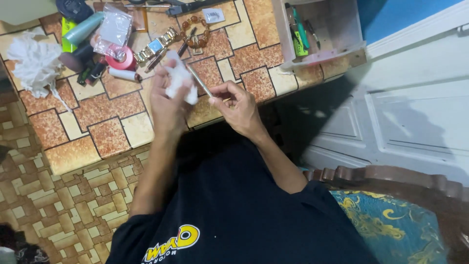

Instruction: The person wipes a purple flower-shaped object, a red nail file, several pens, a green box, a green pen, a white tube, a black pen, a silver pen, a gold watch, and a beaded bracelet with a white cloth. Each item is wiped and then placed into a clear plastic organizer on the table.

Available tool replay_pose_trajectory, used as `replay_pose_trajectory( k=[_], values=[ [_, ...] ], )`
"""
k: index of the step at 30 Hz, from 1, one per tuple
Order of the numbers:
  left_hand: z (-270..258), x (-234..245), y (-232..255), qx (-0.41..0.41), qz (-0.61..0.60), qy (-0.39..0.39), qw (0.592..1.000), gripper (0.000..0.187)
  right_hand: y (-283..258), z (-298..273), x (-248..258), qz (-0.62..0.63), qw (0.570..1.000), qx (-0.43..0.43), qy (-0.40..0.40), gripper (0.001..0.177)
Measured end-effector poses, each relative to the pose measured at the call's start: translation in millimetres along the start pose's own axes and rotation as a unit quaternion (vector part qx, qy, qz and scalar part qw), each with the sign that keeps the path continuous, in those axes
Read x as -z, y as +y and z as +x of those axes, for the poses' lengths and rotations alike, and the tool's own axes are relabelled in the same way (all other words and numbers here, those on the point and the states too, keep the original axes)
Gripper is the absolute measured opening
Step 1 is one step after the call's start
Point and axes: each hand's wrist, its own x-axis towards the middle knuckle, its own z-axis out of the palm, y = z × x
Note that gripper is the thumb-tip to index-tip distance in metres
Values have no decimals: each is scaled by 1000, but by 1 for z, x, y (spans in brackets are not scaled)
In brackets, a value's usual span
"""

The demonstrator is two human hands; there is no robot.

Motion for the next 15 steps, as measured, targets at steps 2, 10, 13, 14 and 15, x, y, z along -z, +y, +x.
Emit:
replay_pose_trajectory(
  k=[2,10,13,14,15],
  values=[
    [-6,-1,-15,19,2,-16,1000,51,-1,0,1,-3,1000,-5,-9,24],
    [21,23,13,-35,2,-3,999,55,-33,6,75,-92,994,-21,-62,21],
    [15,34,23,-28,18,-1,999,51,-50,9,119,-239,968,33,74,17],
    [14,37,24,-26,12,-4,1000,51,-50,10,132,-326,933,49,144,15],
    [12,40,23,-23,4,-8,1000,51,-52,10,147,-410,885,66,211,14]
  ],
)
